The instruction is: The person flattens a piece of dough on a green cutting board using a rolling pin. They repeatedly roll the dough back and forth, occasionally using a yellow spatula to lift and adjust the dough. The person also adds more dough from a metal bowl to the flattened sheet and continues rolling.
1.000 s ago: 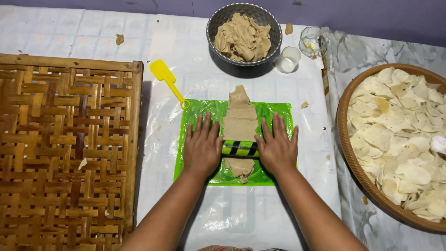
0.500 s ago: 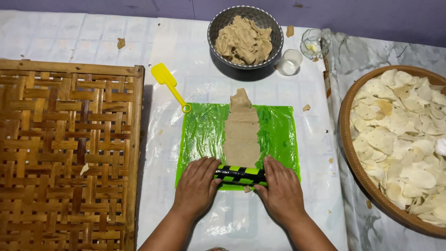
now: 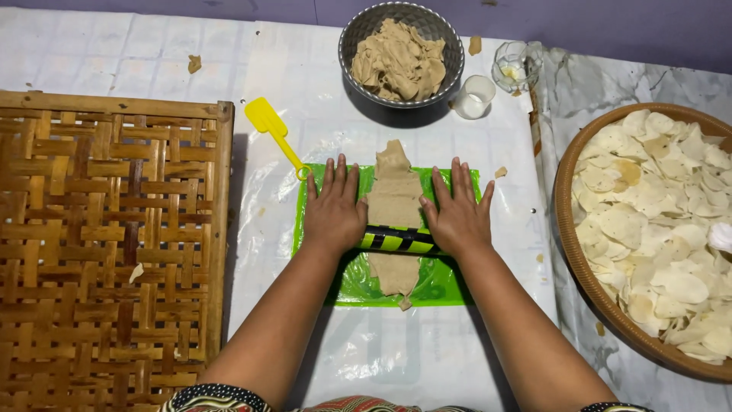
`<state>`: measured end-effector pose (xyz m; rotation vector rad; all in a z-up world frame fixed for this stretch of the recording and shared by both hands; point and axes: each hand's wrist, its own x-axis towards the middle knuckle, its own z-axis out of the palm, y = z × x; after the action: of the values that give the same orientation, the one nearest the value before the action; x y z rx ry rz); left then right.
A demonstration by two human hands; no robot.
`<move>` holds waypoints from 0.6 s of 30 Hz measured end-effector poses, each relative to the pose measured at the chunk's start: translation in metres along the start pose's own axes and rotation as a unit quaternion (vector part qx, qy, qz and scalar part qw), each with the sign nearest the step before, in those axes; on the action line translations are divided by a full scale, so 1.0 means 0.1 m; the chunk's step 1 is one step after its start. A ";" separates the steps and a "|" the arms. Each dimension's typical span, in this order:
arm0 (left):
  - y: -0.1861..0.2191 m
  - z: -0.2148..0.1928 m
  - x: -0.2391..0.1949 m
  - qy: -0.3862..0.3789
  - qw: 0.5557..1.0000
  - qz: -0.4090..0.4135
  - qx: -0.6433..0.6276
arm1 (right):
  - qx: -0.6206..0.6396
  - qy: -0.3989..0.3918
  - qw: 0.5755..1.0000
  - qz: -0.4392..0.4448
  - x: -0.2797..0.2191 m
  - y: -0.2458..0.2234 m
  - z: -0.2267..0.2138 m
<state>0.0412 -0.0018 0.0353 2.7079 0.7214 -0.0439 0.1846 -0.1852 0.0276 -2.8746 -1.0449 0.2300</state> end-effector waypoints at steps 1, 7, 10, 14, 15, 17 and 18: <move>0.00 0.02 -0.08 0.000 1.000 0.002 0.001 | 0.001 0.001 1.000 0.002 -0.07 0.00 0.01; -0.03 0.23 -0.70 0.080 0.996 0.045 0.004 | -0.055 -0.043 0.998 -0.003 -0.66 -0.09 0.10; -0.04 0.29 -0.99 0.064 0.997 0.049 -0.018 | -0.025 0.004 0.999 -0.025 -0.95 -0.06 0.22; -0.07 0.40 -1.30 0.044 0.997 0.056 -0.015 | -0.021 0.025 0.999 -0.041 -1.27 -0.07 0.33; -0.07 0.43 -1.40 0.038 0.997 0.058 -0.015 | -0.028 0.019 0.999 -0.042 -1.37 -0.07 0.37; -0.10 0.39 -1.25 0.034 0.998 0.061 -0.002 | -0.016 -0.021 0.999 -0.039 -1.23 0.02 0.32; -0.12 0.36 -1.16 0.032 0.997 0.064 0.011 | -0.004 -0.059 0.998 -0.036 -1.14 0.06 0.29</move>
<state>-0.0638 -0.0594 0.0110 2.7823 0.5661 0.0654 0.0973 -0.2627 0.0110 -2.8535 -1.1688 0.3966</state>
